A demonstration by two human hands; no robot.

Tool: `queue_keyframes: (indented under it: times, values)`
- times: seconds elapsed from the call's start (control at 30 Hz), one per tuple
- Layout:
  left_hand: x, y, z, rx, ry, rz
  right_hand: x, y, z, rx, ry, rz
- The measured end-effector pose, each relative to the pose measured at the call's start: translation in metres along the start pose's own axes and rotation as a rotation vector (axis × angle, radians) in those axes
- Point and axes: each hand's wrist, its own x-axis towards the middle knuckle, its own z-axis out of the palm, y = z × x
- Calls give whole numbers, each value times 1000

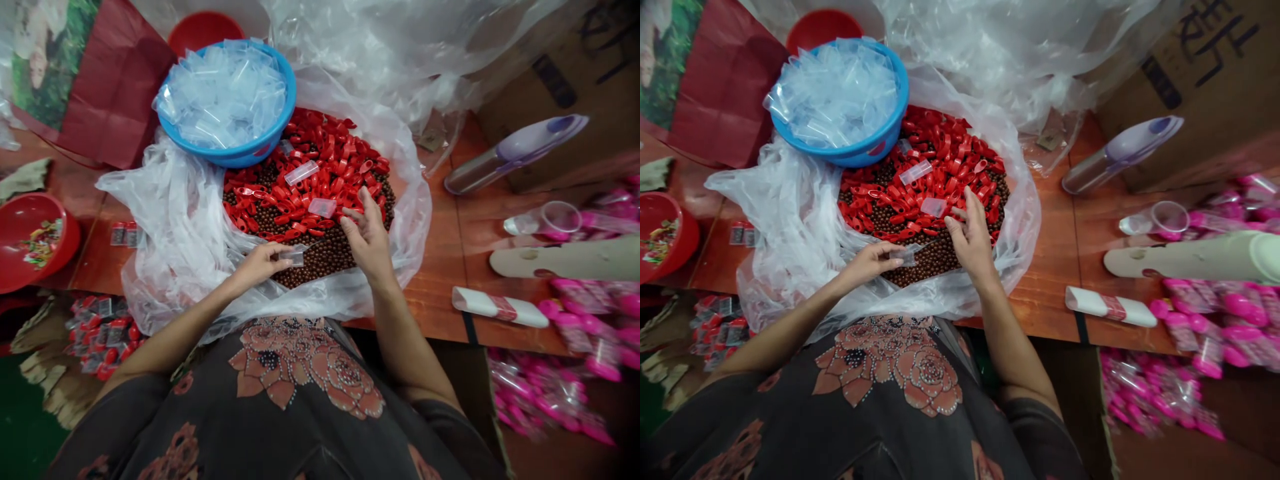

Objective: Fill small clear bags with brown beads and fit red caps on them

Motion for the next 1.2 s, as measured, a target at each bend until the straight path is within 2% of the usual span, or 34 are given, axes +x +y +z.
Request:
queue_keyframes:
  times: [0.07,0.13,0.2,0.27,0.3,0.37,0.43,0.53,0.67,0.73,0.8,0.9,1.03,1.2]
  values:
    - [0,0,4,56,13,8,-3,-1,-5,-158,-8,-55]
    - [1,1,8,103,20,9,-13,-1,-12,-345,-138,-70]
    - [2,1,14,127,22,7,-29,-3,-20,-475,-437,-101]
    - [7,2,22,84,19,-22,-47,-8,-26,-512,-769,-157]
    - [10,3,26,37,16,-48,-55,-11,-28,-511,-889,-180]
    - [18,4,36,-42,10,-81,-68,-16,-31,-506,-996,-194]
    - [26,6,46,-11,-7,-52,-74,-18,-34,-503,-980,-180]
    - [35,10,58,233,-62,44,-74,-16,-41,-517,-844,-103]
    - [41,14,68,455,-136,85,-64,-9,-55,-615,-459,86]
    - [44,13,73,438,-129,77,-58,-5,-63,-695,-266,154]
    - [48,8,80,364,-111,62,-51,-2,-68,-763,-141,189]
    - [53,0,89,237,-85,54,-41,1,-68,-804,-103,151]
    - [55,-5,97,54,-80,33,-32,5,-61,-865,-163,43]
    - [55,-7,97,-264,-129,-75,-27,15,-58,-883,-183,33]
